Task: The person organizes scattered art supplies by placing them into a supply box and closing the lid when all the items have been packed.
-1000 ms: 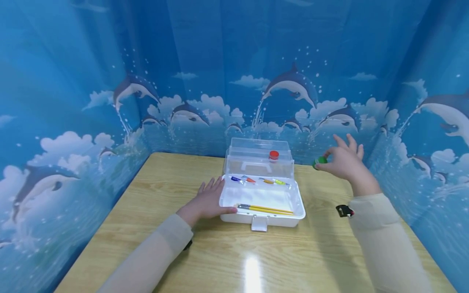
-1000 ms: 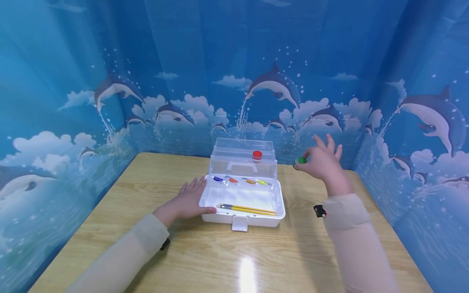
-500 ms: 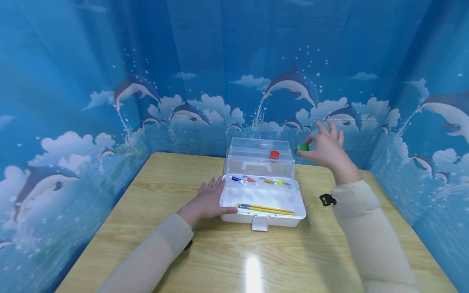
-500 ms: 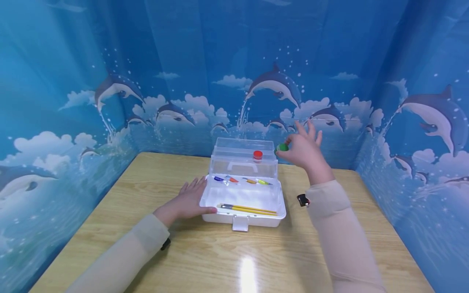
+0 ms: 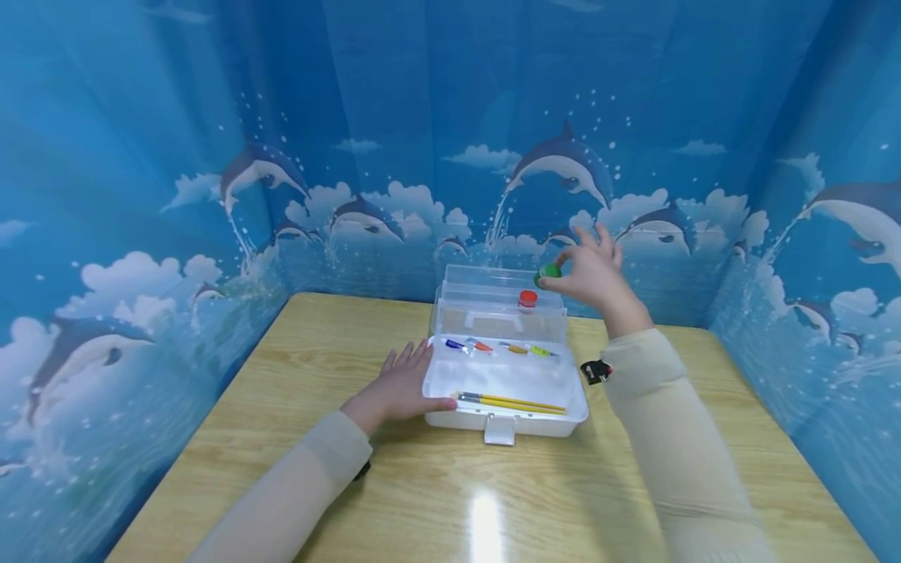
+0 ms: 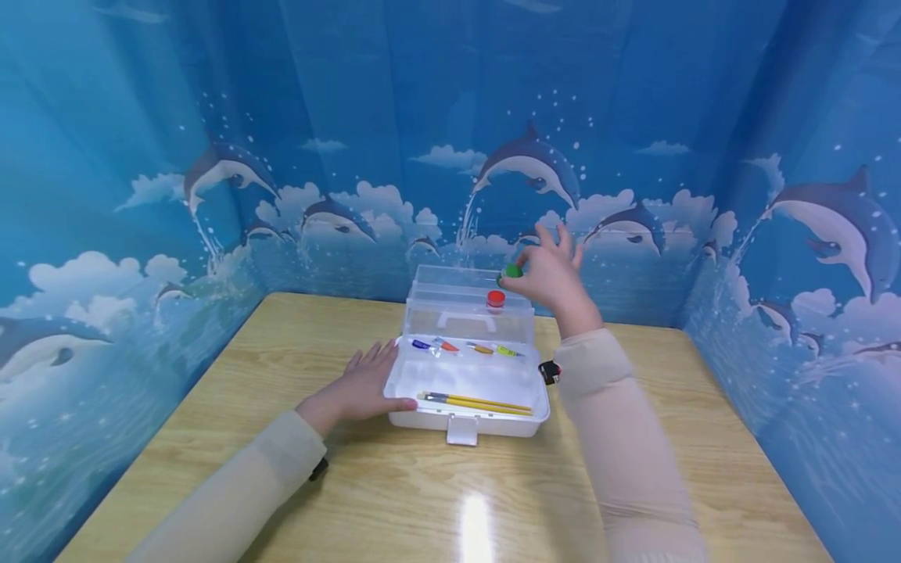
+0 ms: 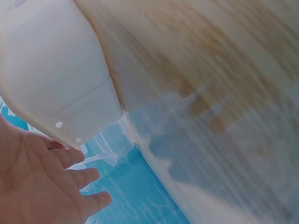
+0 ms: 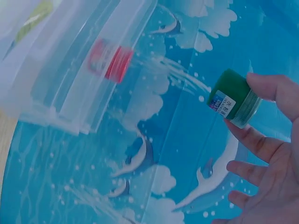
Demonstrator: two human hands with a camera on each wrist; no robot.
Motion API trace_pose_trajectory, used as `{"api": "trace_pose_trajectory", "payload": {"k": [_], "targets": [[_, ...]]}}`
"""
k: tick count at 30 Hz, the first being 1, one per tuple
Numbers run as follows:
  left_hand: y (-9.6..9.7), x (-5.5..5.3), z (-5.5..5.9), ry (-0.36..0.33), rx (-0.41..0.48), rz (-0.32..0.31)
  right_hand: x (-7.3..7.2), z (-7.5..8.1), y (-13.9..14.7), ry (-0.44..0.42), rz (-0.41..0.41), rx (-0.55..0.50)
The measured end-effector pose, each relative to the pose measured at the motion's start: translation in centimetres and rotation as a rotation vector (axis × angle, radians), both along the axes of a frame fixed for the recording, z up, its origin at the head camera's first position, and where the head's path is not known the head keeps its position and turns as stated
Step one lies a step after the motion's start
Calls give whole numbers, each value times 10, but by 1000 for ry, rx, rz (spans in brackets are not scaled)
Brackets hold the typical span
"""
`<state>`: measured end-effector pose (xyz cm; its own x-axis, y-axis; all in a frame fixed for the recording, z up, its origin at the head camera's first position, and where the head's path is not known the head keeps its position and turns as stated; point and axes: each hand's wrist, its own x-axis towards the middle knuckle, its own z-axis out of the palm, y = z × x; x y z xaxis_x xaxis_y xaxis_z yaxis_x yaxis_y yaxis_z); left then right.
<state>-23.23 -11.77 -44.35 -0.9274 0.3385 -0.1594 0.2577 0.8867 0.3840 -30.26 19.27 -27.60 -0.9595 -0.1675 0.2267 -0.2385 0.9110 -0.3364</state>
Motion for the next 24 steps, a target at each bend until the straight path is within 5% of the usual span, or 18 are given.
{"api": "trace_pose_trajectory", "payload": {"k": [11,24], "targets": [[0,-1,-2,16,3,-3,-23,-18,-31,-41,33,-25],[0,-4,-7,40,3,-14,-33,-54,-70,66,20,-63]]}}
